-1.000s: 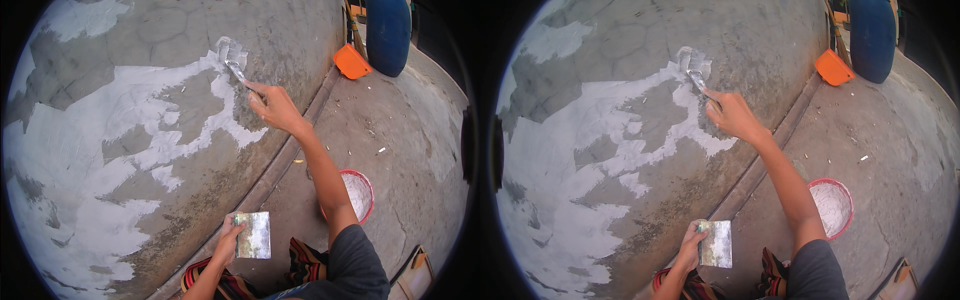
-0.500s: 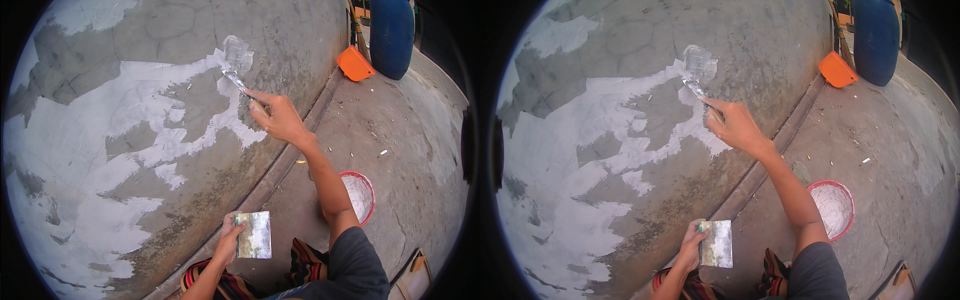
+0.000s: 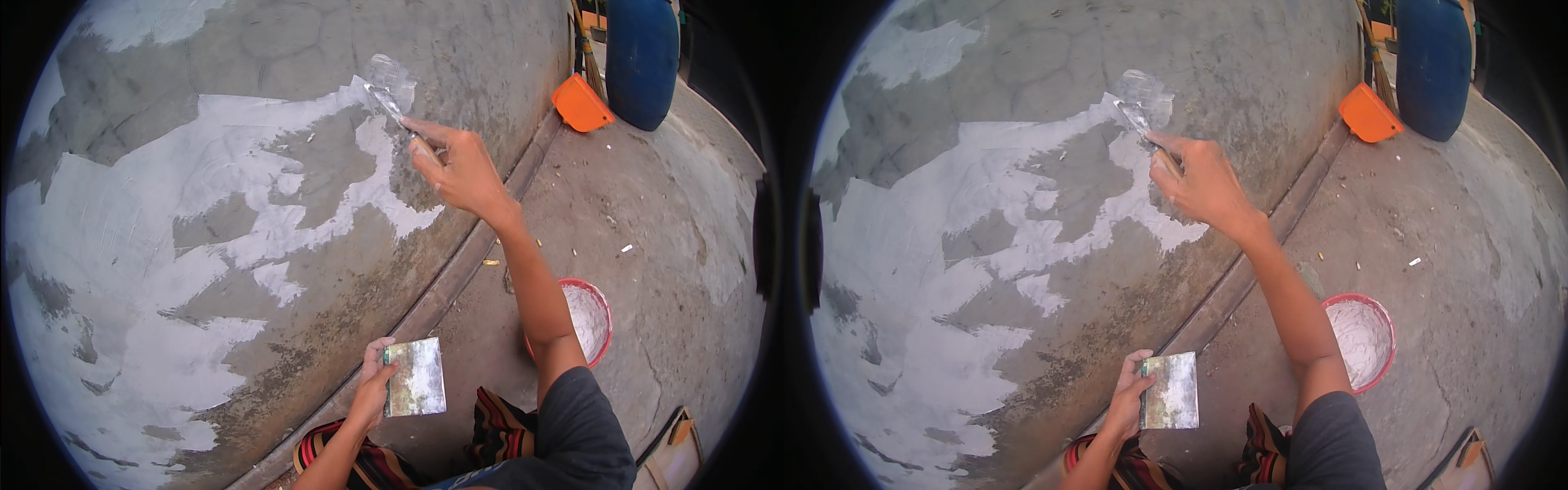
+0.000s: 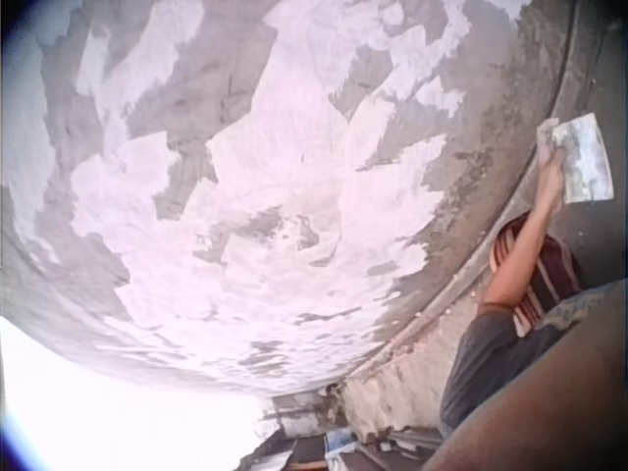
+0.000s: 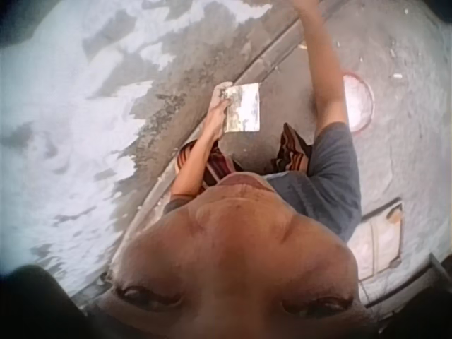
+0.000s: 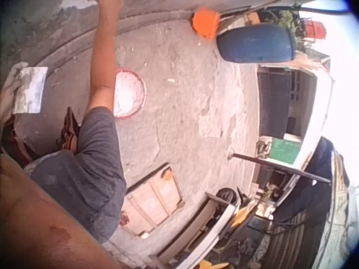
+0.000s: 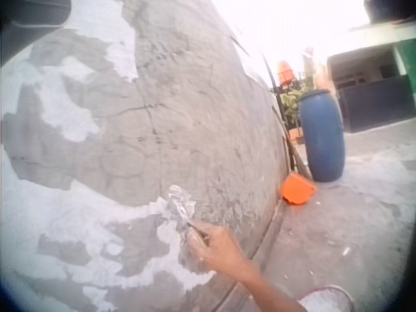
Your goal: The person applies white plaster to a concrete wall using a trowel and a smaller putty knife. They repeatedly scoop plaster from a red bucket, spread it onto the wall, and smooth the surface.
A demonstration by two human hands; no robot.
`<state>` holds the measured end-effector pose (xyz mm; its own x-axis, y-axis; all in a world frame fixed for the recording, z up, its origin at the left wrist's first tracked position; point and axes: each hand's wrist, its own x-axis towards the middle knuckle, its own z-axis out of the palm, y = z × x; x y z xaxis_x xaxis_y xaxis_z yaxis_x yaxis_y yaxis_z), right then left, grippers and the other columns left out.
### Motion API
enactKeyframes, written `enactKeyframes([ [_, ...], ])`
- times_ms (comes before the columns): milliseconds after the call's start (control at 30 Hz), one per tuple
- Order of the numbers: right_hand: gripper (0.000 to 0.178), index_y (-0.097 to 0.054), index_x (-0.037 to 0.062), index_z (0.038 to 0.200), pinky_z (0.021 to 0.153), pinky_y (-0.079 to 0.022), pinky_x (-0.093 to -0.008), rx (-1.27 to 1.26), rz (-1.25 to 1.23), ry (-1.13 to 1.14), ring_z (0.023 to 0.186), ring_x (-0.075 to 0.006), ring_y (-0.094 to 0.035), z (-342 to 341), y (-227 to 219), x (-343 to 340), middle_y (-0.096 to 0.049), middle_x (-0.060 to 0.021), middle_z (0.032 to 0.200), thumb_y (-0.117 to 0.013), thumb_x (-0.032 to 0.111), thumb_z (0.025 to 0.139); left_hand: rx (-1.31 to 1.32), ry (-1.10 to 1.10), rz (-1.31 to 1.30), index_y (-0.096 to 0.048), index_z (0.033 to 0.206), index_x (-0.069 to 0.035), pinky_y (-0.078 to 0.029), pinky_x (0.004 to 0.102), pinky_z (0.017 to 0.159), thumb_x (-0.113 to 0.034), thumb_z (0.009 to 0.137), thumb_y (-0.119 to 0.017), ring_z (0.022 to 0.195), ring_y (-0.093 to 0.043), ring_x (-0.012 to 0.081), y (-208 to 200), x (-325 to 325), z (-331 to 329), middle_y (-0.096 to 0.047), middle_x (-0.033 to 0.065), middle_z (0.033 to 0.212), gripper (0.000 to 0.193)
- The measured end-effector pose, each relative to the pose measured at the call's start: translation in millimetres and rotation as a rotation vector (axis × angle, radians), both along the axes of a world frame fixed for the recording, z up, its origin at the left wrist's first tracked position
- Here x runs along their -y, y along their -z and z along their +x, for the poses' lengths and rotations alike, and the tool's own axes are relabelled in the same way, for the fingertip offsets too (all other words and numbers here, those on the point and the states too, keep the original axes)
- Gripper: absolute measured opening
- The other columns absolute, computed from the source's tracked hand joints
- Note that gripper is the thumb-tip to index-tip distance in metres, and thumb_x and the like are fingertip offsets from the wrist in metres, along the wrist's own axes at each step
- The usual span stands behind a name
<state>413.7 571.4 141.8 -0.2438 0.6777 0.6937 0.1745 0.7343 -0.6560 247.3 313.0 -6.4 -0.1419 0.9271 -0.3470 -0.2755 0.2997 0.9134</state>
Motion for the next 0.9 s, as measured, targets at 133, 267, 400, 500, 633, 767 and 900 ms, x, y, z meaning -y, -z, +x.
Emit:
enactKeyframes([
  [133, 0.04, -0.061, -0.0003, 0.127, 0.051, -0.041, -0.027, -0.112, -0.068, 0.026, 0.051, -0.0074, -0.045, 5.1, -28.6, -22.8, -0.056, -0.006, 0.063, -0.058, 0.017, 0.091, -0.005, 0.041, -0.03, -0.052, 0.119, -0.009, -0.034, 0.0285, 0.101, -0.002, 0.095, -0.045, 0.113, -0.047, 0.0157, 5.9, -1.8, 0.6, -0.05, 0.0073, 0.123, 0.026],
  [267, 0.04, -0.061, -0.0004, 0.127, 0.049, -0.04, -0.026, 0.041, -0.002, 0.034, 0.049, -0.0064, -0.044, -0.6, -22.0, -21.9, -0.055, -0.0045, 0.063, -0.057, 0.017, 0.092, -0.058, 0.057, -0.043, -0.058, 0.112, -0.003, -0.05, 0.029, 0.085, -0.002, 0.095, -0.045, 0.092, -0.061, 0.0145, -6.1, -4.5, 5.3, -0.062, 0.007, 0.105, 0.022],
  [400, 0.04, -0.06, 0.0007, 0.128, 0.048, -0.039, -0.0253, 0.16, -0.081, -0.091, 0.048, -0.0063, -0.043, 9.0, -10.2, 9.8, -0.056, -0.0027, 0.065, -0.057, 0.016, 0.092, -0.005, -0.013, -0.013, -0.06, 0.115, -0.002, -0.051, 0.0288, 0.085, -0.004, 0.096, -0.044, 0.095, -0.062, 0.0149, -2.4, -1.8, 1.1, -0.062, 0.0078, 0.108, 0.024],
  [500, 0.039, -0.061, 0.0013, 0.128, 0.048, -0.039, -0.0255, -0.013, -0.02, -0.054, 0.048, -0.0066, -0.042, 11.8, -9.6, 2.5, -0.057, -0.0025, 0.067, -0.057, 0.016, 0.092, -0.03, -0.023, -0.001, -0.06, 0.117, -0.002, -0.05, 0.0285, 0.087, -0.004, 0.096, -0.045, 0.098, -0.061, 0.015, -2.7, -3.2, 4.6, -0.062, 0.008, 0.11, 0.026],
  [633, 0.039, -0.061, 0.0012, 0.128, 0.049, -0.04, -0.0251, -0.081, 0.015, 0.031, 0.05, -0.0061, -0.044, 12.1, -23.1, -35.2, -0.059, -0.0032, 0.069, -0.058, 0.015, 0.092, -0.081, 0.017, 0.004, -0.059, 0.12, -0.002, -0.046, 0.0286, 0.091, -0.004, 0.095, -0.046, 0.101, -0.058, 0.0152, -0.7, -7.4, 8.6, -0.061, 0.008, 0.113, 0.028],
  [767, 0.039, -0.061, 0.0008, 0.128, 0.048, -0.04, -0.0249, 0.009, 0.043, 0.029, 0.051, -0.0054, -0.045, 8.8, -10.3, -37.1, -0.059, -0.0031, 0.069, -0.058, 0.015, 0.092, -0.156, 0.032, 0.04, -0.059, 0.122, -0.001, -0.043, 0.0288, 0.094, -0.005, 0.095, -0.047, 0.105, -0.056, 0.0155, 1.4, -7.0, 7.1, -0.059, 0.0077, 0.116, 0.03],
  [900, 0.038, -0.061, 0.0005, 0.128, 0.048, -0.04, -0.0254, -0.034, -0.033, -0.009, 0.05, -0.0055, -0.045, 19.6, -10.4, -30.4, -0.057, -0.0023, 0.068, -0.058, 0.015, 0.093, -0.119, 0.011, 0.009, -0.059, 0.122, -0.001, -0.043, 0.0287, 0.095, -0.005, 0.094, -0.047, 0.106, -0.056, 0.0157, -3.8, -3.7, 6.7, -0.059, 0.008, 0.117, 0.03],
])
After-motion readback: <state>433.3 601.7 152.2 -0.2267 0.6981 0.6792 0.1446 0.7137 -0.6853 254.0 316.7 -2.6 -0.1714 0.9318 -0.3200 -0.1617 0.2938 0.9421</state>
